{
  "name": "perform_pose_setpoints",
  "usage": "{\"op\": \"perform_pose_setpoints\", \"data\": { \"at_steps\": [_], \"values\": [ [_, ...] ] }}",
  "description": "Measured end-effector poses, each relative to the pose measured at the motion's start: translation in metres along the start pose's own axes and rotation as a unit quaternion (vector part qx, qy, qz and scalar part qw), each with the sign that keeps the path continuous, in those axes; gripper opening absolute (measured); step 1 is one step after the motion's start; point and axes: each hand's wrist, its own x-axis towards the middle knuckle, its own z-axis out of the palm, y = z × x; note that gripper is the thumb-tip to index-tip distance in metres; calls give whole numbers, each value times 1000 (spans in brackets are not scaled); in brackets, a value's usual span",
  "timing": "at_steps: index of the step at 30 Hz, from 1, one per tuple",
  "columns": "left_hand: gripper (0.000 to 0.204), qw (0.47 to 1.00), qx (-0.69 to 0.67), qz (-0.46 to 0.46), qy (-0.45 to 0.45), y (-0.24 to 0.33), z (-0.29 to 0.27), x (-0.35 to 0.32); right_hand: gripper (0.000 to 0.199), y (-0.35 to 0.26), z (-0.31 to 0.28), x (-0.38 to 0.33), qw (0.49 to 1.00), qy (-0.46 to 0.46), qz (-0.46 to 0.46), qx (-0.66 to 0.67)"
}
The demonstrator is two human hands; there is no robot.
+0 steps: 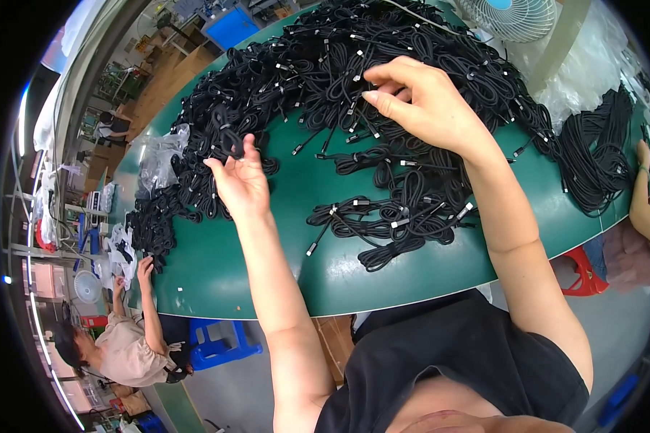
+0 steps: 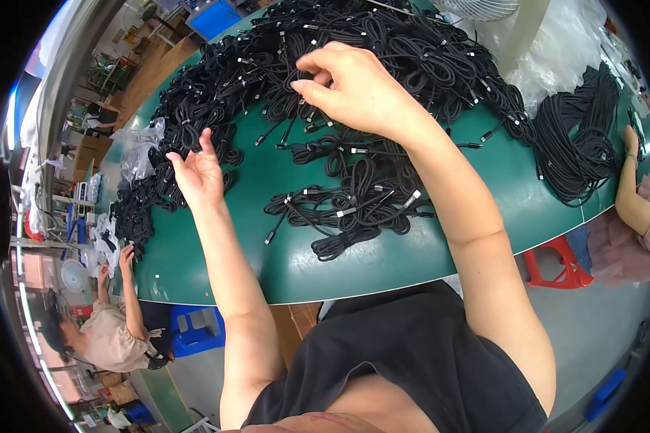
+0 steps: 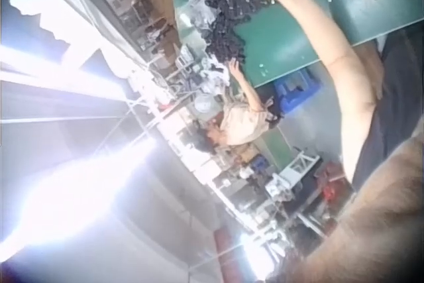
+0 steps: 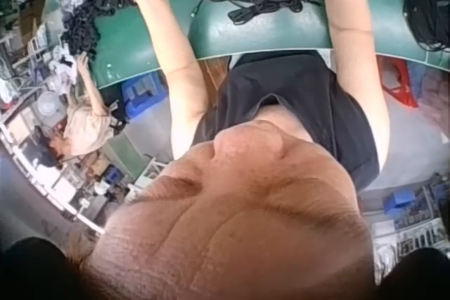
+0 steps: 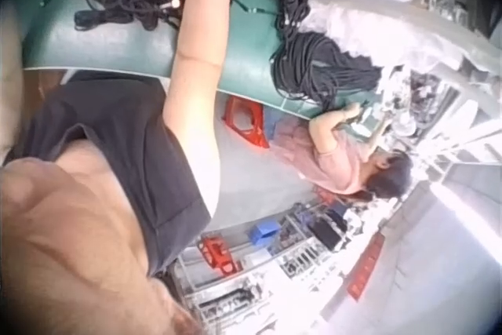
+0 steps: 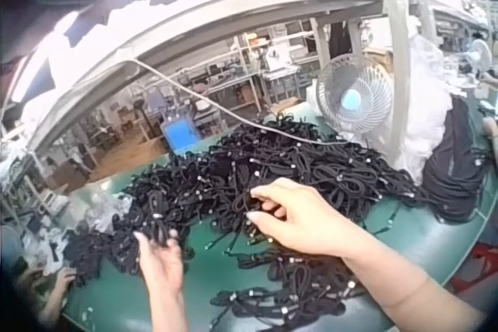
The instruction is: The person is bundling and tying together black electronic cables on a factory workbench.
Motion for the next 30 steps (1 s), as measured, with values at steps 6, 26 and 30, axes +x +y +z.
{"op": "perform_pose_setpoints", "data": {
  "at_steps": [6,26,30],
  "values": [
    [30,987,103,-114,36,-21,-25,-9,39,24,36,-9,892,-324,2,-315],
    [25,842,460,187,-209,-43,59,-87,21,-9,19,-5,986,48,-50,151],
    [40,957,113,-123,-238,-49,62,-84,34,-26,29,-14,962,-41,-265,-40]
  ]
}}
